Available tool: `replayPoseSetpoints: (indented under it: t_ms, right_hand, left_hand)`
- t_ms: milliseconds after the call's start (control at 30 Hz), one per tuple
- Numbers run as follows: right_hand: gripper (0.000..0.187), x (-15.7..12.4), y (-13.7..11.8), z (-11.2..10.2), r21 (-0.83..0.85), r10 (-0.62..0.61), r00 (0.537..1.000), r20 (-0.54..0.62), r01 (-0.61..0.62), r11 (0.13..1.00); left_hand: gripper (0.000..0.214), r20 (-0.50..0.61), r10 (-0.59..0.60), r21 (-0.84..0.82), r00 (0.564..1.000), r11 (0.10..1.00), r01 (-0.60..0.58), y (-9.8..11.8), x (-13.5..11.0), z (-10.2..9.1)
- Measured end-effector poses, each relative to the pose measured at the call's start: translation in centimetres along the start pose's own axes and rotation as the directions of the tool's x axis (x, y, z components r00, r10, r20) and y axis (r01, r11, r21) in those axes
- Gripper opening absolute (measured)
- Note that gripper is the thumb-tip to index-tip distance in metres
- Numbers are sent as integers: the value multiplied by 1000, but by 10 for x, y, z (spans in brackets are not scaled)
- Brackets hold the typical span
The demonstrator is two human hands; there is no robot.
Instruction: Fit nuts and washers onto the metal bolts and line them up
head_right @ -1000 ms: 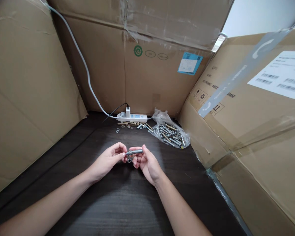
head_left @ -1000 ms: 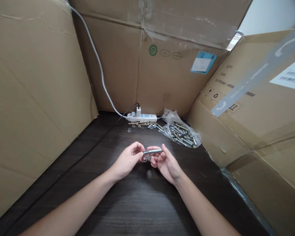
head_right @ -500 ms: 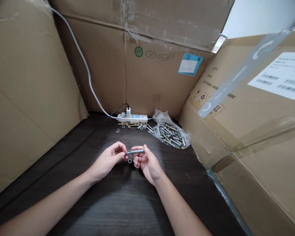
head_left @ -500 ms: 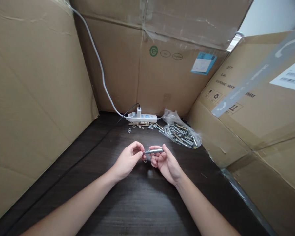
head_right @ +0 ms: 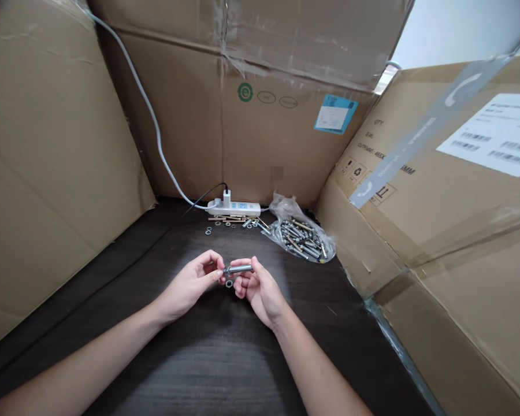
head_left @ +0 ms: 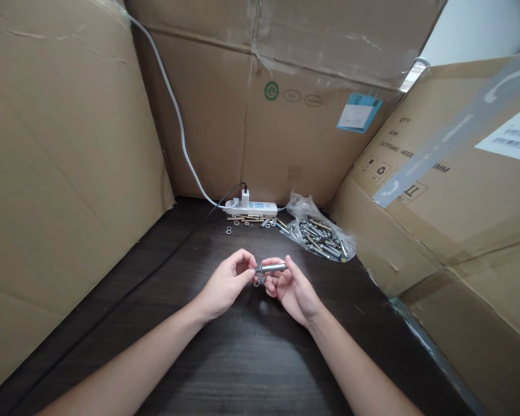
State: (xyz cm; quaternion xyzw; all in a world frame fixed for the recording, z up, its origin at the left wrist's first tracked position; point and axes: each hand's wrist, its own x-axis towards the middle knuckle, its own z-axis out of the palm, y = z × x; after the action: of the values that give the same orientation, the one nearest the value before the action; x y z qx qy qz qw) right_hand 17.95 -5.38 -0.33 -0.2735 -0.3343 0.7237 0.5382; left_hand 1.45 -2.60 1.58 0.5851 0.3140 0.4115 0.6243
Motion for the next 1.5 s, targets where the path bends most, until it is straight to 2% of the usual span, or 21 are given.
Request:
replayPoseSetpoints:
  t_ms: [100, 267, 433, 667, 867, 967, 1167, 1500]
  right_hand:
    - [39, -1, 0, 2, 5, -4, 1000, 1, 4, 1000]
    - [37, -1, -1, 3, -12, -22, 1000, -8, 22, 1000]
    - [38, -1, 0, 1, -23, -10, 1000, -11, 9, 1000]
    - [37, -2, -2, 4, -30, -5, 1000, -14, 5, 1000]
    - [36, -3, -2, 5, -73, -22, 1000, -22, 20, 997]
    - [35, -3, -2, 4, -73, -26, 999, -23, 25, 997]
    - [36, -2, -1, 4, -48, -20, 1000, -5, 20, 999]
    - [41, -2, -2, 3, -12, 44, 998, -36, -45, 999]
  left_hand:
    - [14, 8, 13, 12, 1000, 1000, -13, -1, 0, 0]
    - [11, -45, 50, 126, 998, 991, -44, 1, 0, -1]
    - [3, -22, 8, 33, 1000, 999, -8, 1, 0, 0]
    - [12, 29, 6, 7, 1000, 1000, -6, 1, 0, 0]
    - [14, -56, 49, 135, 997, 990, -41, 4, -1, 0]
    - [12, -74, 44, 127, 996, 991, -35, 5, -1, 0]
    - [12, -21, 12, 42, 1000, 999, -11, 4, -1, 1]
    - [19, 56, -8, -5, 998, 1000, 8, 2, 0, 0]
